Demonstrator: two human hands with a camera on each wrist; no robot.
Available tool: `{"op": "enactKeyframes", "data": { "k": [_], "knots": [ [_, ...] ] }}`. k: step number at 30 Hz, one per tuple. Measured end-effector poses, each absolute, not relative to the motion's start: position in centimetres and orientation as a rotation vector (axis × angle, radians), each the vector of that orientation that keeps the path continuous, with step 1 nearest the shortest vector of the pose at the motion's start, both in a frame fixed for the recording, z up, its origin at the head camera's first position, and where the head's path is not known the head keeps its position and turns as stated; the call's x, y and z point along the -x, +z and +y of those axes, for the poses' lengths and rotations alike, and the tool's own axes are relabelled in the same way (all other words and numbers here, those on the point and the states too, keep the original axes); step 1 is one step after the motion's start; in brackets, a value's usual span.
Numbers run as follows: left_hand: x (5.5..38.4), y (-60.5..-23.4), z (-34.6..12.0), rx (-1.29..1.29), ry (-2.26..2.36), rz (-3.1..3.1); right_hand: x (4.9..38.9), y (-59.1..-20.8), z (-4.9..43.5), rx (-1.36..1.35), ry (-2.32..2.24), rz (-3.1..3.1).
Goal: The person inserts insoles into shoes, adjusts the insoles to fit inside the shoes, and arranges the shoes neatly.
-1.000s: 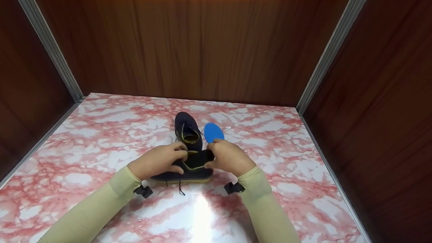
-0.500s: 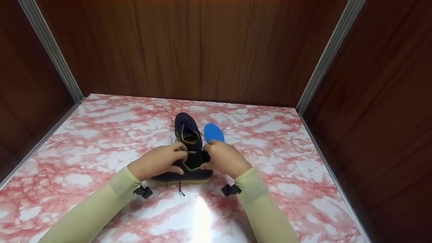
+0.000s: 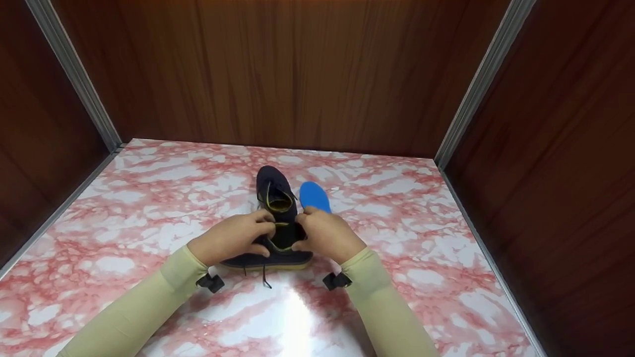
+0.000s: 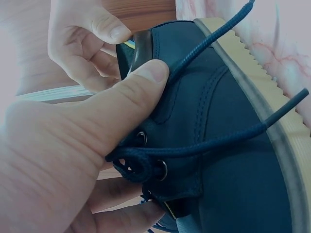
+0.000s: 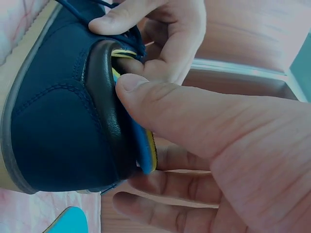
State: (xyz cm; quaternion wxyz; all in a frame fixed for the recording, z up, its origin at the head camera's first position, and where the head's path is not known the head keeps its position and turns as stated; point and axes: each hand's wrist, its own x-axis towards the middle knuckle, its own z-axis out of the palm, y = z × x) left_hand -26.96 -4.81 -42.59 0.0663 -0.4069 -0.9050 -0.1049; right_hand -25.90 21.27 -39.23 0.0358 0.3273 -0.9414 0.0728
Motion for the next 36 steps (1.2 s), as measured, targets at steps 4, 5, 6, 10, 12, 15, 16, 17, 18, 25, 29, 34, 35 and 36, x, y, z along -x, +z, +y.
{"op": "enactKeyframes", "data": {
  "k": [4, 5, 6, 10, 12, 15, 16, 17, 18, 25, 29, 34, 35, 36],
  "knots": [
    [26.9, -42.5, -4.8, 1.227, -0.313, -2.733, 25.9, -39.1, 21.4, -0.988, 0.237, -2.930],
    [26.9, -42.5, -4.8, 1.228, -0.310, -2.734, 25.9, -39.0, 21.5, -0.987, 0.247, -2.936],
    [26.9, -42.5, -4.9, 1.228, -0.310, -2.736, 25.9, -38.9, 21.6, -0.985, 0.261, -2.943],
    [26.9, -42.4, -4.8, 1.228, -0.318, -2.740, 26.0, -38.8, 22.2, -1.008, 0.302, -2.925],
    [26.9, -42.4, -4.9, 1.228, -0.325, -2.738, 26.0, -38.7, 22.4, -1.029, 0.322, -2.906],
    [26.9, -42.4, -4.9, 1.230, -0.328, -2.731, 26.1, -38.7, 22.4, -1.058, 0.333, -2.888],
    [26.9, -42.4, -4.9, 1.231, -0.328, -2.731, 26.1, -38.8, 22.3, -1.058, 0.338, -2.894],
    [26.9, -42.4, -4.9, 1.231, -0.329, -2.730, 26.1, -38.8, 22.3, -1.057, 0.344, -2.900],
    [26.9, -42.4, -4.9, 1.232, -0.329, -2.730, 26.1, -38.9, 22.2, -1.057, 0.340, -2.903],
    [26.9, -42.5, -4.8, 1.231, -0.314, -2.734, 26.1, -39.2, 21.8, -1.051, 0.332, -2.872],
    [26.9, -42.5, -4.8, 1.229, -0.312, -2.744, 26.1, -39.3, 21.6, -1.070, 0.339, -2.848],
    [26.9, -42.5, -4.8, 1.228, -0.313, -2.753, 26.1, -39.5, 21.5, -1.089, 0.331, -2.829],
    [26.8, -42.4, -4.8, 1.227, -0.317, -2.754, 26.1, -39.5, 21.4, -1.090, 0.325, -2.824],
    [26.8, -42.4, -4.8, 1.228, -0.319, -2.755, 26.0, -39.5, 21.4, -1.090, 0.319, -2.818]
  ]
}}
